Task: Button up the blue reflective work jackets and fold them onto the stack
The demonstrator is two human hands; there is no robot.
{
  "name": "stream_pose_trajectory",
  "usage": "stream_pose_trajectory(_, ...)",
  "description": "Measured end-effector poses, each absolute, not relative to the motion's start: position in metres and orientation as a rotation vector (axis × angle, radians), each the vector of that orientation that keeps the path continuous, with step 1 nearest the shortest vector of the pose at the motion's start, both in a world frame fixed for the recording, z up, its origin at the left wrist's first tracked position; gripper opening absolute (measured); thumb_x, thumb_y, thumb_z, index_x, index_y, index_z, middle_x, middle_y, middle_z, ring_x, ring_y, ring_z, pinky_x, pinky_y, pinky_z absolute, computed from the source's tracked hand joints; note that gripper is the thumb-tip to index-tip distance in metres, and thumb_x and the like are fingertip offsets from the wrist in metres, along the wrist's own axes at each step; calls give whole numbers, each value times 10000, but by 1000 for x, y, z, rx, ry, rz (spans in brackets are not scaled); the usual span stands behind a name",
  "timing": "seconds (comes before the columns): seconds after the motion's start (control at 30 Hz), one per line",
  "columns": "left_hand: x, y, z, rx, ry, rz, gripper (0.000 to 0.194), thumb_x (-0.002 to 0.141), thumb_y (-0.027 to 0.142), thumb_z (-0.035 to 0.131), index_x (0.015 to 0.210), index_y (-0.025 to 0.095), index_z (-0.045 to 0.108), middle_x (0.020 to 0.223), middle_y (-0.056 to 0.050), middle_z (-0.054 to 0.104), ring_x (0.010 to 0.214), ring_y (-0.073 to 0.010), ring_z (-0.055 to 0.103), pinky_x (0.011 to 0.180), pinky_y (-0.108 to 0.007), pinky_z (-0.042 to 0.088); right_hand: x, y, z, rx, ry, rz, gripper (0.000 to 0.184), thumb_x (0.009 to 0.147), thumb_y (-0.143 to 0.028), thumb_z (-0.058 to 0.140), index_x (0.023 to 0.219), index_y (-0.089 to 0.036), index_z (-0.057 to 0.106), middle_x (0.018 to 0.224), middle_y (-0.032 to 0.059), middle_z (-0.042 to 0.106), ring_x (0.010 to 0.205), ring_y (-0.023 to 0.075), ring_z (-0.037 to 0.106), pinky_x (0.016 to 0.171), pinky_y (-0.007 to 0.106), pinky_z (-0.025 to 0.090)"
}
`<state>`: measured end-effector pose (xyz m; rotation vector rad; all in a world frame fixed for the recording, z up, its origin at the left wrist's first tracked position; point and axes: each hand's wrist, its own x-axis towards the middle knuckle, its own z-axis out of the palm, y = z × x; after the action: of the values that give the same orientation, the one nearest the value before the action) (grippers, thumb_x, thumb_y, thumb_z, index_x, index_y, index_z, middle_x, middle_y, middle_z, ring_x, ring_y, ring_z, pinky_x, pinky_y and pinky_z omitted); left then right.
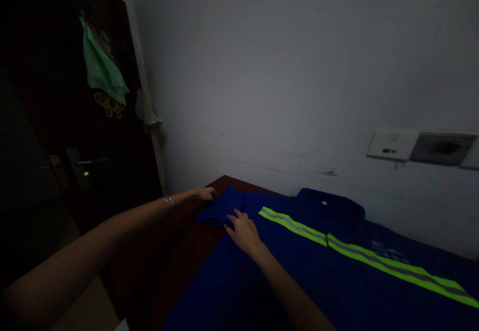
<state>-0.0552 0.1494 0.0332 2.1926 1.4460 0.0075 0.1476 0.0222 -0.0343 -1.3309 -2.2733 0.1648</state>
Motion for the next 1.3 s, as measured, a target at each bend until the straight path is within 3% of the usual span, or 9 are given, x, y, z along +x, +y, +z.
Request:
stream_pose_trajectory(0.2,-59,163,64,2077,1525,-32,42,508,117,639,540,140,624,529,13,605,582,-120,535,597,-210,452,158,24,-28,-1285,-2317,318,479,780,-358,550,1236,-215,526,1362,116,416,1203,298,417,954,436,365)
stream_pose_trajectory(0.37,-45,175,137,1997,1495,-27,113,523,162,665,625,114,657,624,-41,651,621,-148,580,620,-261,484,184,33,-11,-1141,-2151,512,553,684,-231,617,1227,-178,526,1330,114,455,1221,243,414,1018,409,311)
stream_pose_trajectory(0.5,-4,177,204,1985,1375,7,286,538,207,705,806,107,688,694,-62,662,621,-149,580,603,-269,488,210,32,20,-1171,-1799,692,453,722,-206,561,1174,-172,557,1168,87,595,1050,215,562,912,386,430)
stream_pose_trajectory(0.63,65,163,239,2065,1254,23,353,580,192,698,925,126,670,673,-33,631,563,-118,550,587,-264,485,237,19,61,-1149,-1486,873,414,753,-211,542,1161,-147,546,1147,98,604,983,202,594,739,318,526)
stream_pose_trajectory(0.77,137,139,234,2085,1175,-45,313,624,161,659,929,91,644,676,-40,628,575,-124,566,610,-276,506,268,-6,101,-1105,-1258,936,391,800,-286,523,1151,-116,530,1183,146,567,968,212,600,587,261,553)
stream_pose_trajectory(0.93,208,104,210,2076,1132,-67,163,695,105,549,823,51,634,601,-68,627,624,-156,610,634,-283,523,302,-30,121,-1272,-1285,908,491,745,-471,588,1067,-99,583,1124,170,585,737,199,642,438,250,535)
stream_pose_trajectory(1.07,246,81,196,2097,1074,10,149,713,69,496,786,30,620,546,-66,610,573,-148,608,589,-249,521,321,-32,113,-1453,-1295,755,488,683,-451,649,1010,-94,592,838,97,641,598,150,593,403,239,513)
stream_pose_trajectory(1.17,266,72,186,2120,1076,92,172,711,47,489,832,16,607,510,-47,582,514,-132,584,540,-229,505,333,-33,110,-1571,-1319,593,386,695,-447,620,863,-99,613,609,31,580,521,138,544,378,239,484)
stream_pose_trajectory(1.3,282,61,173,2158,1087,213,221,708,51,513,910,-5,583,514,-34,560,458,-113,548,505,-221,482,344,-37,114,-1699,-1371,492,325,723,-442,573,692,-118,590,463,-9,485,391,117,476,340,232,411)
